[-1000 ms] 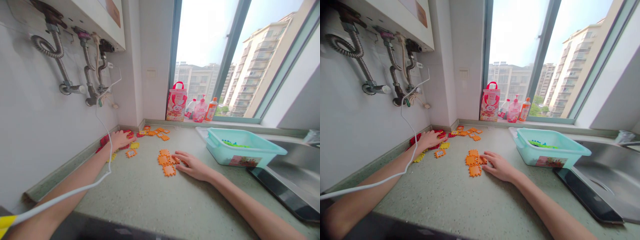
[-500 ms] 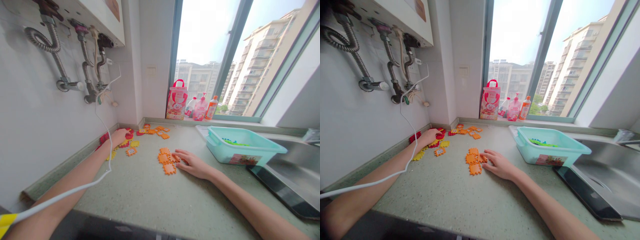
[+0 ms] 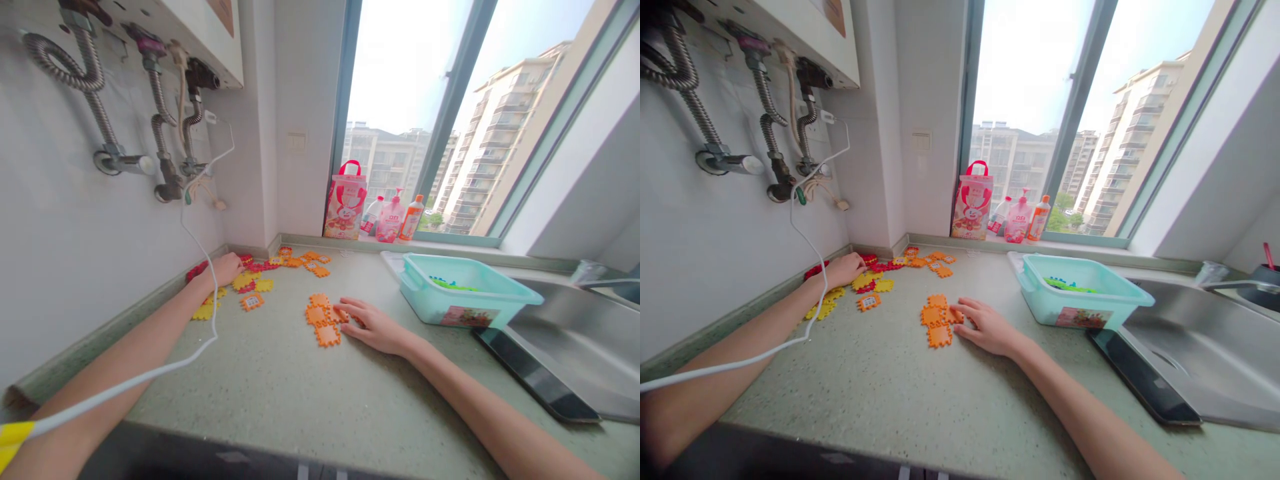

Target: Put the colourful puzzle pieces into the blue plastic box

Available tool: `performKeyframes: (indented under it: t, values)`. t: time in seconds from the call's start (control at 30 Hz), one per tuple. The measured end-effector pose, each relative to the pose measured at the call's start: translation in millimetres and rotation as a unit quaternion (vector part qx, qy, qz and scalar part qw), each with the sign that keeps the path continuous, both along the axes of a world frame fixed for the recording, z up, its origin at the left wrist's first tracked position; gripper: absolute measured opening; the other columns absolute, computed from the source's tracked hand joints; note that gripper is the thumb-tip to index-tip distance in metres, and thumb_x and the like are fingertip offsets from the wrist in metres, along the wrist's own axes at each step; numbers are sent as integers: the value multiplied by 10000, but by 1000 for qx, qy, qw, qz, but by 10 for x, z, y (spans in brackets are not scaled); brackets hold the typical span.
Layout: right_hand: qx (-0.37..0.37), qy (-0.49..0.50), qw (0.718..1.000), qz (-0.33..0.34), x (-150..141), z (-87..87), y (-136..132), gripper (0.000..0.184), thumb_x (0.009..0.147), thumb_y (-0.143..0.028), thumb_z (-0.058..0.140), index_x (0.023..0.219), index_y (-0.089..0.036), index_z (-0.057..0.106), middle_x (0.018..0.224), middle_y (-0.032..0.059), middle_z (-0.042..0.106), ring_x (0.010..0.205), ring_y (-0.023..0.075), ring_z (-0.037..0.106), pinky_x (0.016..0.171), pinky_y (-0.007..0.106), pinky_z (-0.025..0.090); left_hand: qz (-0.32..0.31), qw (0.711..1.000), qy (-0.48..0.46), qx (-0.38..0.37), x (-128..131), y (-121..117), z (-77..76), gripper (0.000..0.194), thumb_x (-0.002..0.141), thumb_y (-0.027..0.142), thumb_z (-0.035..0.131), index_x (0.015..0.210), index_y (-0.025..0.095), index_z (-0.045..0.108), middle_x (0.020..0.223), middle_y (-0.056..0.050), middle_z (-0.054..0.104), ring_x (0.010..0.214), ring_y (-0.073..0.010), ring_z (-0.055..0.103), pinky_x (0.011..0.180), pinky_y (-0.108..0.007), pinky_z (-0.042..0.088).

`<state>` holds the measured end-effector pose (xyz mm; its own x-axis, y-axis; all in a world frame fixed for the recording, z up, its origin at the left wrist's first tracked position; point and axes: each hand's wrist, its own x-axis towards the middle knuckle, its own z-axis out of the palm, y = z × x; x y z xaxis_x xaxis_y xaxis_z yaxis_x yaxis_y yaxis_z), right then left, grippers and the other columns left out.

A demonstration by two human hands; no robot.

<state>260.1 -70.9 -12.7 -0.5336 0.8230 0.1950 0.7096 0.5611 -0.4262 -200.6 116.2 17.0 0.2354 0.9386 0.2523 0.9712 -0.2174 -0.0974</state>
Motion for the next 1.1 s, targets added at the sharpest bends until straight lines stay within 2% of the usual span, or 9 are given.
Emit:
performKeyframes:
  t: [0.1, 0.27, 0.37, 0.63, 0.73, 0.8, 0.97, 1.03, 1.1]
  values:
    - [2, 0, 1000, 2, 9, -3, -1, 599, 1029, -574, 532, 1524, -238, 566, 1623, 154, 468, 1502, 317, 444, 1255, 515, 344, 3, 1000, 14, 20, 23, -15, -27, 337, 1022, 315, 476, 1054, 138, 762, 1181, -179, 701, 1114, -313, 673, 925, -369, 511]
    - [11, 6, 1000, 6, 15, -3, -12, 581, 1027, -563, 538, 1504, -235, 587, 1603, 156, 494, 1484, 313, 469, 1246, 504, 361, 5, 999, 13, 47, 9, -20, -31, 342, 1083, 317, 450, 1106, 79, 694, 1182, -159, 686, 1019, -228, 628, 907, -315, 462]
    - [16, 2, 1000, 7, 9, 11, -24, 569, 1030, -551, 536, 1500, -235, 591, 1599, 154, 500, 1482, 310, 472, 1244, 499, 365, 12, 997, -4, 71, -8, -20, -12, 337, 1103, 305, 426, 1102, 68, 665, 1169, -151, 676, 1016, -214, 605, 914, -302, 444]
    - [15, -4, 1000, 6, 9, 35, -35, 575, 1031, -549, 534, 1502, -224, 588, 1605, 164, 489, 1491, 318, 461, 1246, 501, 361, 38, 987, -72, 138, 78, -27, 112, 354, 1125, 305, 312, 1189, 118, 605, 1078, -114, 713, 990, -228, 644, 869, -308, 457]
    - [15, -14, 1000, 10, 9, 49, -41, 575, 1038, -544, 517, 1508, -219, 581, 1609, 167, 482, 1498, 312, 453, 1248, 494, 358, 12, 984, -105, 141, 233, -75, 169, 376, 1108, 335, 299, 1154, 176, 636, 1007, -95, 738, 953, -242, 683, 832, -313, 462]
    - [15, -18, 1000, 8, 7, 56, -45, 574, 1041, -540, 511, 1509, -215, 580, 1612, 169, 478, 1502, 313, 447, 1251, 492, 353, -30, 985, -131, 109, 416, -154, 180, 384, 1085, 370, 320, 1089, 199, 664, 975, -89, 750, 928, -244, 700, 811, -312, 464]
    - [16, -10, 1000, 12, 7, 53, -42, 565, 1037, -516, 529, 1506, -206, 582, 1609, 177, 480, 1497, 323, 452, 1251, 499, 352, -133, 970, -197, -60, 918, -401, 161, 449, 1032, 504, 349, 973, 218, 691, 914, -50, 763, 843, -222, 701, 734, -294, 478]
    - [20, -11, 1000, 13, 12, 45, -34, 557, 1037, -507, 534, 1505, -209, 582, 1608, 176, 481, 1495, 321, 455, 1250, 500, 354, -164, 954, -233, -92, 973, -459, 202, 468, 1016, 526, 352, 1007, 211, 698, 946, -48, 766, 857, -212, 694, 733, -285, 488]
    - [23, -10, 1000, 15, 17, 33, -23, 552, 1036, -503, 540, 1502, -209, 585, 1607, 178, 482, 1491, 324, 460, 1246, 506, 360, -181, 951, -221, -115, 898, -488, 287, 470, 966, 590, 444, 959, 200, 706, 884, -49, 753, 797, -209, 676, 688, -282, 478]
